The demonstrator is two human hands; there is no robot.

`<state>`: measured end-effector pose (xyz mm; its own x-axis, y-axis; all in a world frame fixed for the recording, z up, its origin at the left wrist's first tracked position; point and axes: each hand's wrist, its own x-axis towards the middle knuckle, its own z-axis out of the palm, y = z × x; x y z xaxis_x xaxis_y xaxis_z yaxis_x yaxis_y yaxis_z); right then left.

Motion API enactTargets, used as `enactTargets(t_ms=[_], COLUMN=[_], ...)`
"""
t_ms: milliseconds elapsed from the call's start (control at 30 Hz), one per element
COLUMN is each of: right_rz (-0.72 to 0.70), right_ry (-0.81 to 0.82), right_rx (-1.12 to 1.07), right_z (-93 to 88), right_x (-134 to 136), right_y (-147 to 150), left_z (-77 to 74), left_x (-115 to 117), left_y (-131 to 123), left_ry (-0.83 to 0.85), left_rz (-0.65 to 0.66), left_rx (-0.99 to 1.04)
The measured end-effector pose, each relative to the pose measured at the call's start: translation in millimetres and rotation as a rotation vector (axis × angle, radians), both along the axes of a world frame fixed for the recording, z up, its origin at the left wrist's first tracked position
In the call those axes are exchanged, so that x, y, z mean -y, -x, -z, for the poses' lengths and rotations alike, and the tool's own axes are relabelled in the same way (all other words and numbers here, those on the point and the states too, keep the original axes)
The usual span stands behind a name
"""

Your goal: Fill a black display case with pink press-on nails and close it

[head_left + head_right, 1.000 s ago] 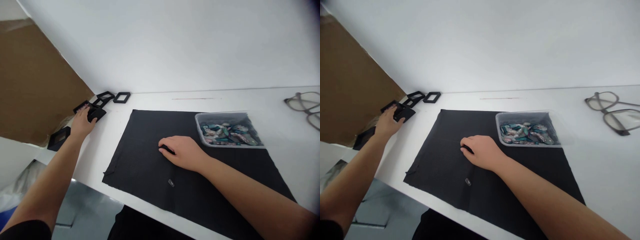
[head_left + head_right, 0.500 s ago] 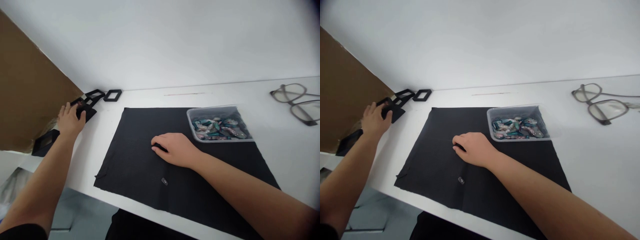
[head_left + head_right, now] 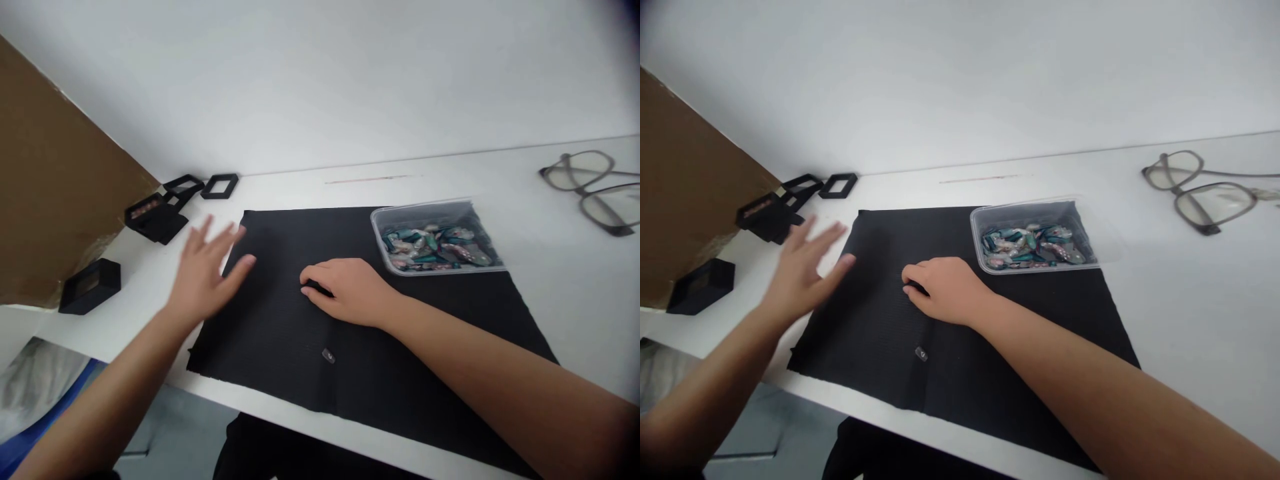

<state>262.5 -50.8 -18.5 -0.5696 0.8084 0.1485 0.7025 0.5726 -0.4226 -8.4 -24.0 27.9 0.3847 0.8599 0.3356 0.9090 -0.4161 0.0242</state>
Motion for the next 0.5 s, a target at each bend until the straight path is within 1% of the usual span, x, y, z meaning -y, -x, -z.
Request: enactTargets(t_ms=[67,133,167,200,267,333,400,500], right_rz=[0.000,0.000,0.000,-0.002,-0.012,-0.025,-0.028,-0.022], right_ry=[-0.007,-0.013,-0.015,-0.015,-0.010,0.000,0.004,0.000], right_rx=[0.004,0.006,0.006,0.006,0.005,0.003,-0.001,-0.008], right_z=[0.0,0.1,0.0,-0.1,-0.5,-1.0,-1.0,-0.5], right_x=[0.2,0.3,0.2,0.1,-0.3,-0.8,-1.3,-1.6], right_y=[0.1,-0.2,-0.4,-0.6,-1.1,-1.3,-1.3,-0.9], left_z=[6.1,13.4,16.6,18.9,20.3,17.8,13.9,11.2], left_x=[21.0,43.2,54.6,65.8,85.9,99.0,102.8,95.2], left_y=[-26.7,-44.1,-49.8,-54.0,-60.7,-67.1,-73.0,-77.2], left_ry=[0.221,0.321,0.333,0.308,0.249,0.235,0.197,0.127], left_rz=[0.192,0.348,0.420,0.458,0.466,0.446,0.498,0.570], left_rx=[0.004,-0.075,-0.111,-0.128,-0.141,-0.151,-0.128,-0.056])
